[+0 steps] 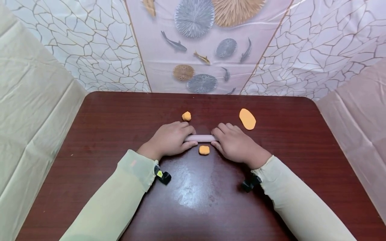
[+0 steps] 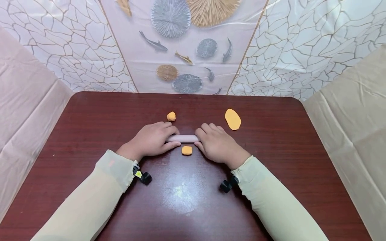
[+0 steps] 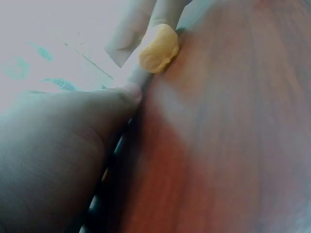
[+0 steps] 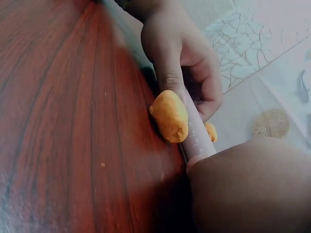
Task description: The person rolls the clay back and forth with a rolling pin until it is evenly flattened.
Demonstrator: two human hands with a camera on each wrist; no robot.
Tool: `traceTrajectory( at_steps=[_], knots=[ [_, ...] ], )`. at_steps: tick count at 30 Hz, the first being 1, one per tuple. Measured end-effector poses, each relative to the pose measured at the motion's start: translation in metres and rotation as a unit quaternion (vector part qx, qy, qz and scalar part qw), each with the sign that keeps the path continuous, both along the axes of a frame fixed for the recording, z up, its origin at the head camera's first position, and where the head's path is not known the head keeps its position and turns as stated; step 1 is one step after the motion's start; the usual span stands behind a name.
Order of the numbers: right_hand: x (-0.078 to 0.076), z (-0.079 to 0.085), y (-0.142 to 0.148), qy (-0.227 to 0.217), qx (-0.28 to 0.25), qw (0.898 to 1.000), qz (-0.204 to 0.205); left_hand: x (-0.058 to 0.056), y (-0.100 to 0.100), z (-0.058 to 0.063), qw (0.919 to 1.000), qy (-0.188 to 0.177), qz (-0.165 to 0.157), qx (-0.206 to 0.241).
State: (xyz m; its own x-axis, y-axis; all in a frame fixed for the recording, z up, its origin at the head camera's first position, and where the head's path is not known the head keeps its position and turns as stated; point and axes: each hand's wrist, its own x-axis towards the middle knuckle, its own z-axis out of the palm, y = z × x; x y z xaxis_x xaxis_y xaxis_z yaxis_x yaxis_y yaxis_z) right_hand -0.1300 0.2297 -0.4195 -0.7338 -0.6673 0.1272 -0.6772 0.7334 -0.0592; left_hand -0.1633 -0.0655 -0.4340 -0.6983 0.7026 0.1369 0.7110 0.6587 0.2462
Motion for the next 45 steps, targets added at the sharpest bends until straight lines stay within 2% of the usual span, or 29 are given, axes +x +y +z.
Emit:
traceTrajectory(
  at_steps=[4, 7, 11, 15, 19, 22, 27, 33, 40, 45],
  knots=[
    [-0.001, 0.006, 0.0, 0.023, -0.001, 0.999, 0.03, 0.001, -0.004, 0.007, 0.9997, -0.013, 0.019, -0.006],
    [-0.001, 0.012, 0.0, 0.029, -0.013, 0.999, 0.036, 0.003, -0.005, 0.011, 0.9994, -0.018, 0.028, -0.006],
    [0.004, 0.019, -0.004, 0.013, -0.035, 0.999, 0.019, 0.007, -0.004, 0.016, 0.9992, -0.019, 0.035, -0.004],
    [0.011, 0.021, -0.01, -0.003, -0.037, 0.999, -0.004, 0.016, 0.0, 0.021, 0.9974, -0.036, 0.063, -0.005],
    [0.016, 0.015, -0.013, 0.004, -0.021, 1.0, -0.02, 0.026, 0.007, 0.02, 0.993, -0.073, 0.092, -0.014],
    [0.018, 0.01, -0.014, 0.008, -0.015, 0.999, -0.033, 0.031, 0.011, 0.018, 0.9903, -0.084, 0.109, -0.024],
    [0.018, 0.009, -0.019, -0.034, -0.025, 0.997, -0.068, 0.032, 0.011, 0.014, 0.989, -0.078, 0.121, -0.033],
    [0.018, 0.005, -0.018, -0.075, -0.042, 0.991, -0.103, 0.027, 0.014, 0.009, 0.9899, -0.075, 0.117, -0.027],
    [0.018, -0.002, -0.017, -0.057, -0.043, 0.994, -0.087, 0.028, 0.014, 0.005, 0.9915, -0.062, 0.113, -0.021],
    [0.019, -0.006, -0.016, -0.048, -0.047, 0.992, -0.104, 0.032, 0.012, 0.002, 0.9918, -0.04, 0.121, -0.011]
  ],
)
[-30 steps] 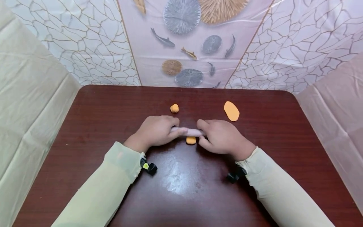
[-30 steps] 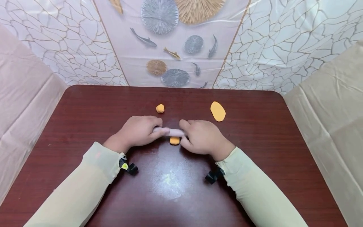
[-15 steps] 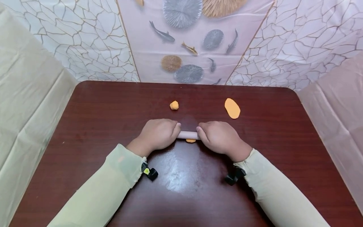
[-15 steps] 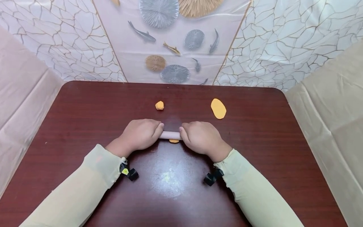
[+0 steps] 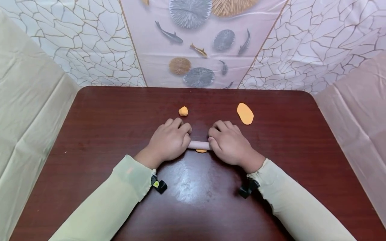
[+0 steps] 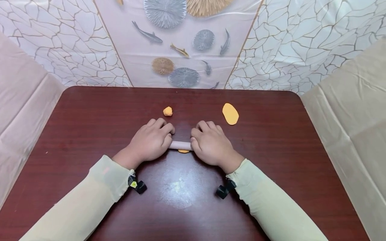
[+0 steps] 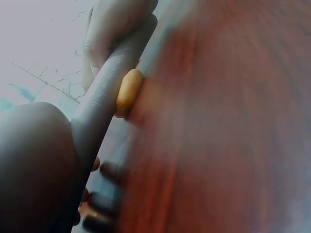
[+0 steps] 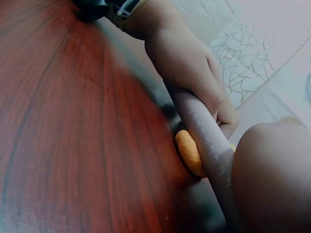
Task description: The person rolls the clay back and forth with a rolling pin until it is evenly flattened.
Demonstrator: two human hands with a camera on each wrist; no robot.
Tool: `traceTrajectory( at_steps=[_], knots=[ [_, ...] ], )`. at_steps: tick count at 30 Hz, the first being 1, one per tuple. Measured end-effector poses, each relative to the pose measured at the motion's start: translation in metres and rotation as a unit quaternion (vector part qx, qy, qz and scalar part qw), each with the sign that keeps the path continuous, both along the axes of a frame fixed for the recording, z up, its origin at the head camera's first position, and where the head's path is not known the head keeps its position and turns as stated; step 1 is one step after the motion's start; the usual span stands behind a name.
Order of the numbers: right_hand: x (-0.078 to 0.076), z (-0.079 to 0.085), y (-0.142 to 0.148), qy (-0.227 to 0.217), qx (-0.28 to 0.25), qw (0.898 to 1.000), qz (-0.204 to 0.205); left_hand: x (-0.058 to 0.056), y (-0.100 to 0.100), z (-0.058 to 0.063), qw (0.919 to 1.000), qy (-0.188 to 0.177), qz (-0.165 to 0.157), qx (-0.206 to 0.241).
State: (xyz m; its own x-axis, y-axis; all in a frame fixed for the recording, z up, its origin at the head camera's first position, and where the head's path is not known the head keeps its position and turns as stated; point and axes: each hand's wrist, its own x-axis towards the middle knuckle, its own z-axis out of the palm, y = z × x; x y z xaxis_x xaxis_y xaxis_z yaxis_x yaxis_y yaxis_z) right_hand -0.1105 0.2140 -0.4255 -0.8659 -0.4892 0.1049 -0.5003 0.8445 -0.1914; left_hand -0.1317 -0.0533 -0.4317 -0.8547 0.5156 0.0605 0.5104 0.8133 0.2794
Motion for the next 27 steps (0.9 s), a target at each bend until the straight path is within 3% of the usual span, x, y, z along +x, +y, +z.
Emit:
traceTrajectory(
  at_steps=[6, 14, 27],
  knots=[
    [-0.003, -0.003, 0.002, -0.007, -0.01, 1.0, 0.003, 0.0, 0.001, -0.003, 0.9996, 0.021, 0.016, -0.012],
    [-0.003, -0.005, 0.003, -0.018, 0.018, 1.0, 0.005, 0.0, 0.0, -0.006, 0.9996, -0.006, 0.011, -0.027],
    [0.01, -0.004, 0.001, -0.021, 0.047, 0.999, -0.008, 0.008, -0.001, -0.004, 0.9977, -0.052, -0.015, -0.041]
  ],
)
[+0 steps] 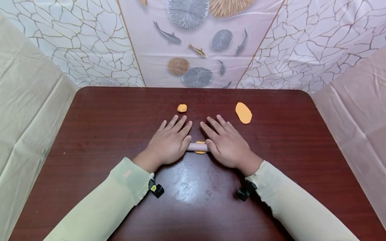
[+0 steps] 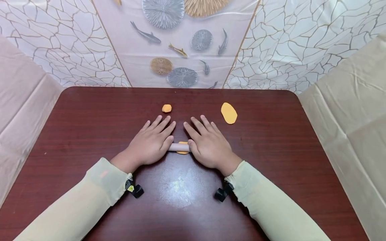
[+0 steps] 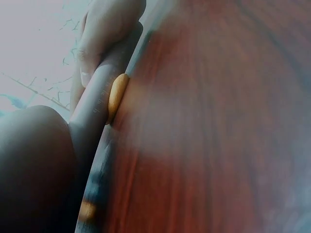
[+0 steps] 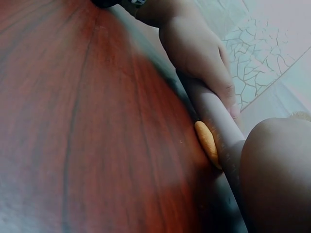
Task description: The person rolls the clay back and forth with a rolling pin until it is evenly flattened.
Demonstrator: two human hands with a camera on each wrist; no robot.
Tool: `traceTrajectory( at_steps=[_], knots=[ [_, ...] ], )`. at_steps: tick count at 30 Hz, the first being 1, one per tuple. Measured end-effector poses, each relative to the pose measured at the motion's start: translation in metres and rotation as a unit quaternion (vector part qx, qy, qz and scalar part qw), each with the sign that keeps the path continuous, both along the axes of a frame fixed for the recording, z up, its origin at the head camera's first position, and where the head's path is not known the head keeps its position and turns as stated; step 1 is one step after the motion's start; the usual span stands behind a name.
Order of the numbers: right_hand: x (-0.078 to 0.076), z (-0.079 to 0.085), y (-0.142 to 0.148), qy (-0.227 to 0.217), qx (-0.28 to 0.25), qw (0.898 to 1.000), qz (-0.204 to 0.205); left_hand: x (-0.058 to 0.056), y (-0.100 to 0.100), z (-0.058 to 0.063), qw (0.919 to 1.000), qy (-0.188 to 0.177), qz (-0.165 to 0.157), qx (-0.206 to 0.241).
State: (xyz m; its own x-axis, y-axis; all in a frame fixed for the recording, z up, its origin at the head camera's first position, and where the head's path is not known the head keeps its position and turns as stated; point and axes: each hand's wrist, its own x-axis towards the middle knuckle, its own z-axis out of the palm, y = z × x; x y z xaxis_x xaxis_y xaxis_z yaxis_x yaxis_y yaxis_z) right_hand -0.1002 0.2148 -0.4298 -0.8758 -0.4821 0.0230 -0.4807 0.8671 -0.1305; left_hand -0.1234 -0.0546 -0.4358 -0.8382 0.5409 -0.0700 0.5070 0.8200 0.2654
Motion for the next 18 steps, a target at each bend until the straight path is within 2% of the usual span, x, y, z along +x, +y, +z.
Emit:
traceTrajectory(
  at_steps=[12, 18],
  knots=[
    [0.012, -0.004, 0.0, 0.023, 0.009, 1.0, 0.002, 0.009, -0.002, -0.001, 0.9999, -0.012, -0.006, -0.005],
    [0.018, -0.006, 0.0, 0.03, 0.014, 0.999, 0.005, 0.013, -0.002, -0.001, 0.9999, -0.007, -0.01, -0.004]
  ],
)
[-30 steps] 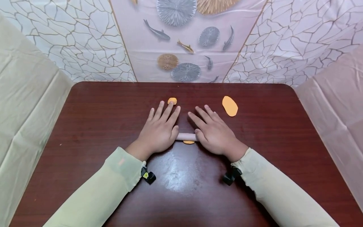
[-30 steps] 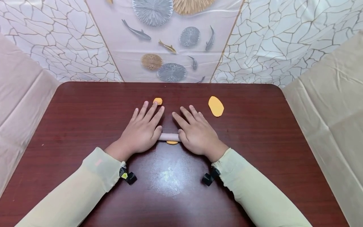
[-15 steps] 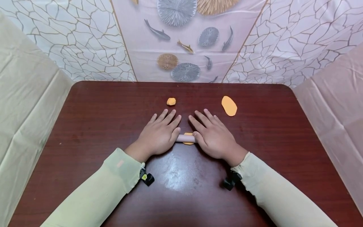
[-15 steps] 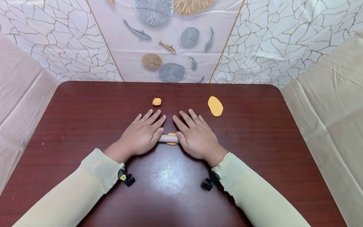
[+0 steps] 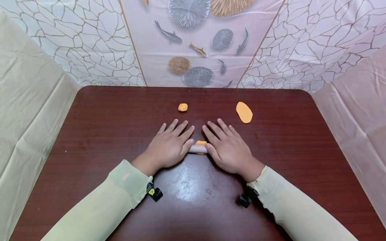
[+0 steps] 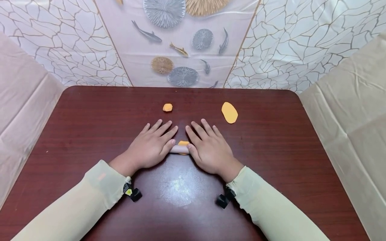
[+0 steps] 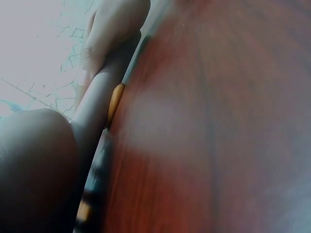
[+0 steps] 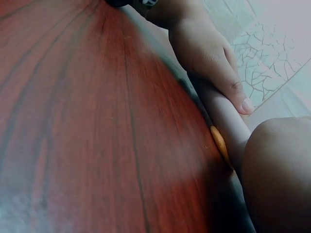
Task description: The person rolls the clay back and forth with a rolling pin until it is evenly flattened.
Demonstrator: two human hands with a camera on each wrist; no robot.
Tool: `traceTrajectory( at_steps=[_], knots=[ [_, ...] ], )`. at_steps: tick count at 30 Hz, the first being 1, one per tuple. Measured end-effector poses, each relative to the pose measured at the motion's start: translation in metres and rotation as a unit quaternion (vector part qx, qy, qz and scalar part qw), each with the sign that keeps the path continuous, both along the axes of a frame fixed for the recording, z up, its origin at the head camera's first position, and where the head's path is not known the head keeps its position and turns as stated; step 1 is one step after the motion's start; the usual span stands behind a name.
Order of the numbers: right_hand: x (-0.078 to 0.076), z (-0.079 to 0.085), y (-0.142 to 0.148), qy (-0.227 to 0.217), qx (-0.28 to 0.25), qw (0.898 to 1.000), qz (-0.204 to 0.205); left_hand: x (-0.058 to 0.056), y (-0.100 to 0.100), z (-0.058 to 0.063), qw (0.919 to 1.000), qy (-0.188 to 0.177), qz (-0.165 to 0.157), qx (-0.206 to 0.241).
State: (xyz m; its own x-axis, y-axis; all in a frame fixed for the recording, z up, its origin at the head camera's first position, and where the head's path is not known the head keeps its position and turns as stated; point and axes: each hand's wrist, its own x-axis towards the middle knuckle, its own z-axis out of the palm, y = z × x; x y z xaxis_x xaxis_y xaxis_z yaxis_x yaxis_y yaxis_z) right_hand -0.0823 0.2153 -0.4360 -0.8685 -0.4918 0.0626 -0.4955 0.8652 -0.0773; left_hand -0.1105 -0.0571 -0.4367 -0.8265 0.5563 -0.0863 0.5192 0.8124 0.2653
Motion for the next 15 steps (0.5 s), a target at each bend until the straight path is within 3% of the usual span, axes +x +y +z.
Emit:
traceTrajectory(
  at_steps=[15],
  knots=[
    [0.0094, 0.0002, 0.0006, -0.009, 0.008, 1.0, 0.004, 0.0092, -0.0029, -0.0018, 0.9997, 0.02, -0.012, 0.01]
  ],
)
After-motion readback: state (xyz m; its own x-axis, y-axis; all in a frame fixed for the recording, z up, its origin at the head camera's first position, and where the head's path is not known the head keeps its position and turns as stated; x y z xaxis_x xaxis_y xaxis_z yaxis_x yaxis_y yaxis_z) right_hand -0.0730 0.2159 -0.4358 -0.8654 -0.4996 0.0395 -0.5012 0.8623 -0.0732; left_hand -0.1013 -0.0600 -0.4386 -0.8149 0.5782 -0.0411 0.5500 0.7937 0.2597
